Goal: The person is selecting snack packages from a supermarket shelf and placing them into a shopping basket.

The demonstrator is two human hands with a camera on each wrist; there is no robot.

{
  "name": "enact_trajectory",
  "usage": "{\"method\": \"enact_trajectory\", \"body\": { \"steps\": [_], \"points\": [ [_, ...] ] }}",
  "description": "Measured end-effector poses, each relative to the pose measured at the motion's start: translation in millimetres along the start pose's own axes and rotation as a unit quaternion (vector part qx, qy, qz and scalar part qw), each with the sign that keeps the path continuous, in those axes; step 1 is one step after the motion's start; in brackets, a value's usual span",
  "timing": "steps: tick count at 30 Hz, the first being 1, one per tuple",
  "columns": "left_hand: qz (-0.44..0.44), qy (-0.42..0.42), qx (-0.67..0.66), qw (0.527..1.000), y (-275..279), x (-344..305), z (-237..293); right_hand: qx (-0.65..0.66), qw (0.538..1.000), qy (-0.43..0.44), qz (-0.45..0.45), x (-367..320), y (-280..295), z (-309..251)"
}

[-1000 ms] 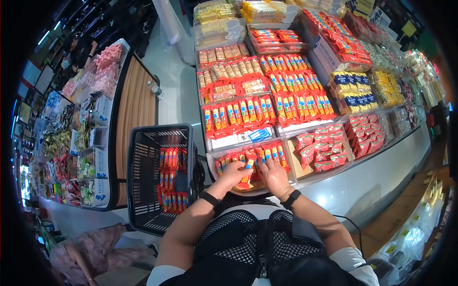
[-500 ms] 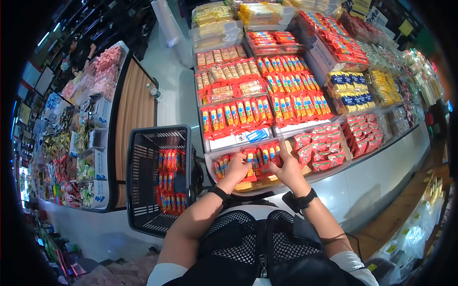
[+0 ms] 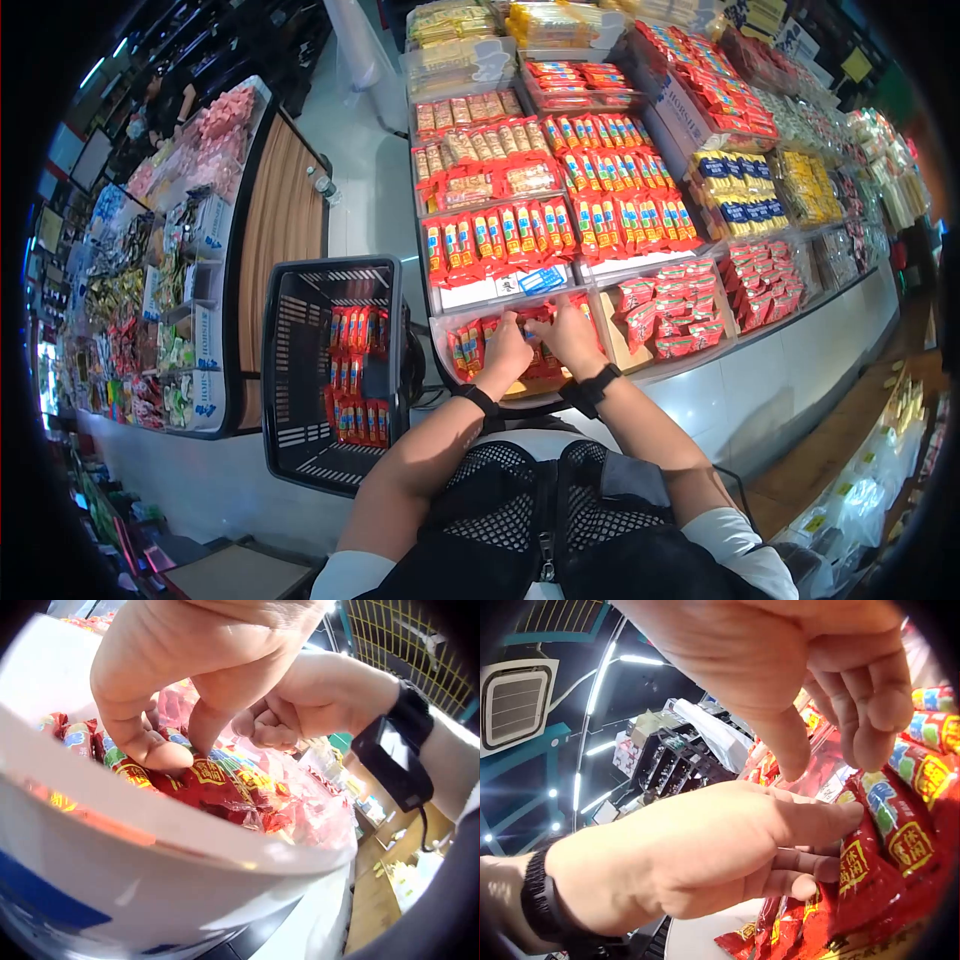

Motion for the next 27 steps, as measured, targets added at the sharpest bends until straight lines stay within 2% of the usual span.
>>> {"method": "enact_trajectory", "body": {
  "steps": [1, 4, 5, 7, 8, 10, 15, 18, 20, 27],
  "points": [
    [0.015, 0.002, -0.012, 1.0, 3, 0, -2, 0.067, 0.998, -0.009, -0.006, -5, 3, 0],
    [0.006, 0.001, -0.036, 0.999, -3, 5, -11, 0.021, 0.993, 0.109, -0.045, -39, 1, 11],
    [0.013, -0.002, -0.037, 0.999, -1, 4, -8, 0.019, 0.993, 0.111, -0.045, -49, 4, 13],
    [0.017, -0.015, -0.04, 0.999, -2, 5, -7, -0.101, 0.961, 0.254, -0.041, -70, 9, -3],
    [0.02, -0.027, -0.041, 0.999, -2, 6, -6, -0.102, 0.962, 0.252, -0.039, -72, 5, 1],
    [0.017, -0.026, -0.039, 0.999, -1, 7, -4, -0.232, 0.916, 0.328, 0.006, -76, -8, -2],
    [0.012, -0.006, -0.035, 0.999, -3, 8, -5, -0.257, 0.911, 0.323, -0.007, -68, -21, -1],
    [0.013, -0.009, -0.028, 0.999, -10, 11, -10, -0.249, 0.908, 0.335, 0.018, -69, -18, -4],
    [0.052, -0.052, -0.011, 0.997, -17, 17, -16, -0.244, 0.906, 0.344, 0.039, -69, -18, -2],
    [0.074, -0.053, -0.007, 0.996, -20, 16, -10, -0.243, 0.912, 0.328, 0.039, -63, -17, -2]
  ]
}}
Point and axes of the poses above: each hand's wrist, its own x-axis towards the middle knuckle, its own y-axis out of the back of the hand, z = x × y, the point moved 10 cm from there along x, towards the middle knuckle, and after that the axes turned 15 degrees about z, right-handed, at the moved point
